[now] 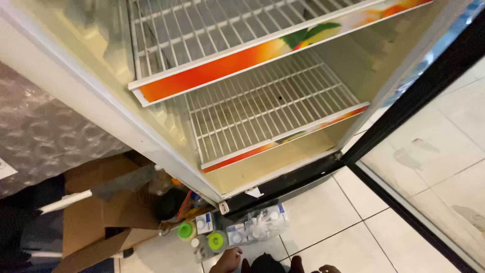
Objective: The person removes various items from a commercial glass-door refrigerator, including a plastic bag of vegetables, a jar with an orange lid, a black container, and several bottles and boxes. They place these items on a nearby table and into a cardboard box on the floor, then return some items to the refrigerator shelves.
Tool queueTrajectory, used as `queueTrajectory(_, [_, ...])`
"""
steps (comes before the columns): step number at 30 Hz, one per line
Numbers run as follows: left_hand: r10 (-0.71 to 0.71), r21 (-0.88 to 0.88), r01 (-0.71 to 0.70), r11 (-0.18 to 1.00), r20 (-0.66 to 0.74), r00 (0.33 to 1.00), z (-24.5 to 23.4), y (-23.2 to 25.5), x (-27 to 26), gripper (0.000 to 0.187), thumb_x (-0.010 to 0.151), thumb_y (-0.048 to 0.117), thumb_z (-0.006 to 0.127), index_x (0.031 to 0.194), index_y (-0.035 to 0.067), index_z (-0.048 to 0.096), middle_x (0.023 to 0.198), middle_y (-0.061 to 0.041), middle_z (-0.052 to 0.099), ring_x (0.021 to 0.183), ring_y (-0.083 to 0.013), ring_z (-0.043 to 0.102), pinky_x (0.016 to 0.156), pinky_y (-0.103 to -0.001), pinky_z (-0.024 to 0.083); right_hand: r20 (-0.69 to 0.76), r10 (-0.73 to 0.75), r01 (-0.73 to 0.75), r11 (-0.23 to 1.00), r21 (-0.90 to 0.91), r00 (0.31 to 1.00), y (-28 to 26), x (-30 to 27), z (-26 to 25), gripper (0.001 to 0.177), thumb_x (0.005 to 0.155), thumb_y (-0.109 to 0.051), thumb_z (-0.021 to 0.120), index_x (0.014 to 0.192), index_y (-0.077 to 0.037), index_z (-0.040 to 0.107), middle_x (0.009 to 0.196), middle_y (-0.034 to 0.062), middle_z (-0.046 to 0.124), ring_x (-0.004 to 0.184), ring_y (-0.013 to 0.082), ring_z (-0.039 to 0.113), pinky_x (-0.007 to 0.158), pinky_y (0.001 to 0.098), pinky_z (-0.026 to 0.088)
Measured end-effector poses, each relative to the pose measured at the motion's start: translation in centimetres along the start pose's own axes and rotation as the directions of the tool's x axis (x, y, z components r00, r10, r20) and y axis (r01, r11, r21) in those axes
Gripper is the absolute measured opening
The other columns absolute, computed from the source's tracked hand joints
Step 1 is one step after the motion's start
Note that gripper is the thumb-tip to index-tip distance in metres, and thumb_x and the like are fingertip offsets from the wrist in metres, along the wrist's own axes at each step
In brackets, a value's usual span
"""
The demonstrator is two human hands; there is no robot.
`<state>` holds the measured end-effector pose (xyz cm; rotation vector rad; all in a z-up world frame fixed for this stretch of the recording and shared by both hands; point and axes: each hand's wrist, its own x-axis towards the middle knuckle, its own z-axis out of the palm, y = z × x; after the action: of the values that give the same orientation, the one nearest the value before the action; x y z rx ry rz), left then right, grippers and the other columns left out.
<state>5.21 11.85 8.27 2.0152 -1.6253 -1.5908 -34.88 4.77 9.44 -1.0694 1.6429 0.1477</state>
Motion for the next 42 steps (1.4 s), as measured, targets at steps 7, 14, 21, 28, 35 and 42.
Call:
queueTrajectory(7, [0.144, 0.032, -0.14, 0.99, -0.173, 0.974, -3.3, 6.2, -0.1, 0.048, 0.099, 0.019, 0.053, 0.146, 0.012, 0.05, 0.121, -0.024, 0.068, 0.116, -0.037, 0.067, 0.102, -0.043, 0.052, -0.098, -0.395, 0.36, 0.897, -0.255, 0.914, -2.5, 0.5, -2.2, 0.049, 0.101, -0.036, 0.055, 0.144, -0.014, 0.053, 0.145, 0.0134, 0.058, 0.135, 0.0283, 0.053, 0.112, 0.0409, 0.043])
queueTrajectory(14, [0.709, 0.44, -0.556, 0.705, -0.413, 0.572, -5.3, 15.7, -2.9, 0.063, 0.097, 0.023, 0.064, 0.154, 0.01, 0.041, 0.159, -0.019, 0.039, 0.146, -0.0419, 0.035, 0.119, -0.05, 0.032, -0.232, -0.807, 0.63, 0.574, -0.523, 0.543, -11.1, -4.8, -1.6, 0.071, 0.097, -0.037, 0.059, 0.158, -0.025, 0.026, 0.164, 0.0153, 0.025, 0.151, 0.041, 0.022, 0.117, 0.0615, 0.025])
queueTrajectory(21, [0.758, 0.645, -0.417, 0.641, -0.444, 0.478, -5.0, 18.1, -8.0, 0.088, 0.093, 0.043, 0.069, 0.163, 0.013, 0.025, 0.171, -0.021, 0.011, 0.156, -0.0488, 0.007, 0.119, -0.069, 0.014, -0.184, -0.911, 0.642, 0.393, -0.659, 0.37, -14.5, -11.8, 0.5, 0.075, 0.098, -0.044, 0.057, 0.161, -0.028, 0.021, 0.17, 0.0152, 0.008, 0.156, 0.0442, 0.005, 0.117, 0.0709, 0.012])
queueTrajectory(28, [0.678, 0.634, -0.311, 0.708, -0.489, 0.549, -4.8, 15.3, -10.2, 0.103, 0.083, 0.056, 0.077, 0.164, 0.026, 0.02, 0.171, -0.019, 0.001, 0.153, -0.0548, -0.002, 0.115, -0.078, 0.007, -0.188, -0.884, 0.644, 0.444, -0.622, 0.428, -11.7, -12.4, 4.1, 0.075, 0.097, -0.052, 0.056, 0.161, -0.033, 0.022, 0.171, 0.0174, 0.003, 0.154, 0.052, -0.002, 0.112, 0.079, 0.01])
queueTrajectory(35, [0.531, 0.462, -0.278, 0.842, -0.626, 0.571, -5.4, 13.0, -11.8, 0.108, 0.08, 0.051, 0.08, 0.164, 0.026, 0.018, 0.172, -0.018, 0.0, 0.153, -0.0571, -0.002, 0.114, -0.077, 0.011, -0.231, -0.739, 0.657, 0.671, -0.344, 0.633, -11.0, -10.7, 6.9, 0.076, 0.093, -0.058, 0.057, 0.16, -0.039, 0.024, 0.171, 0.0183, 0.007, 0.154, 0.055, -0.002, 0.109, 0.0816, 0.013])
queueTrajectory(42, [0.54, 0.313, -0.451, 0.836, -0.619, 0.57, -5.2, 8.6, -8.9, 0.091, 0.084, 0.031, 0.079, 0.16, 0.017, 0.031, 0.162, -0.021, 0.032, 0.149, -0.0476, 0.03, 0.12, -0.059, 0.029, -0.204, -0.847, 0.802, 0.53, -0.276, 0.49, -9.7, -5.2, 7.4, 0.07, 0.1, -0.041, 0.059, 0.16, -0.02, 0.03, 0.164, 0.0184, 0.039, 0.154, 0.046, 0.021, 0.124, 0.0631, 0.017])
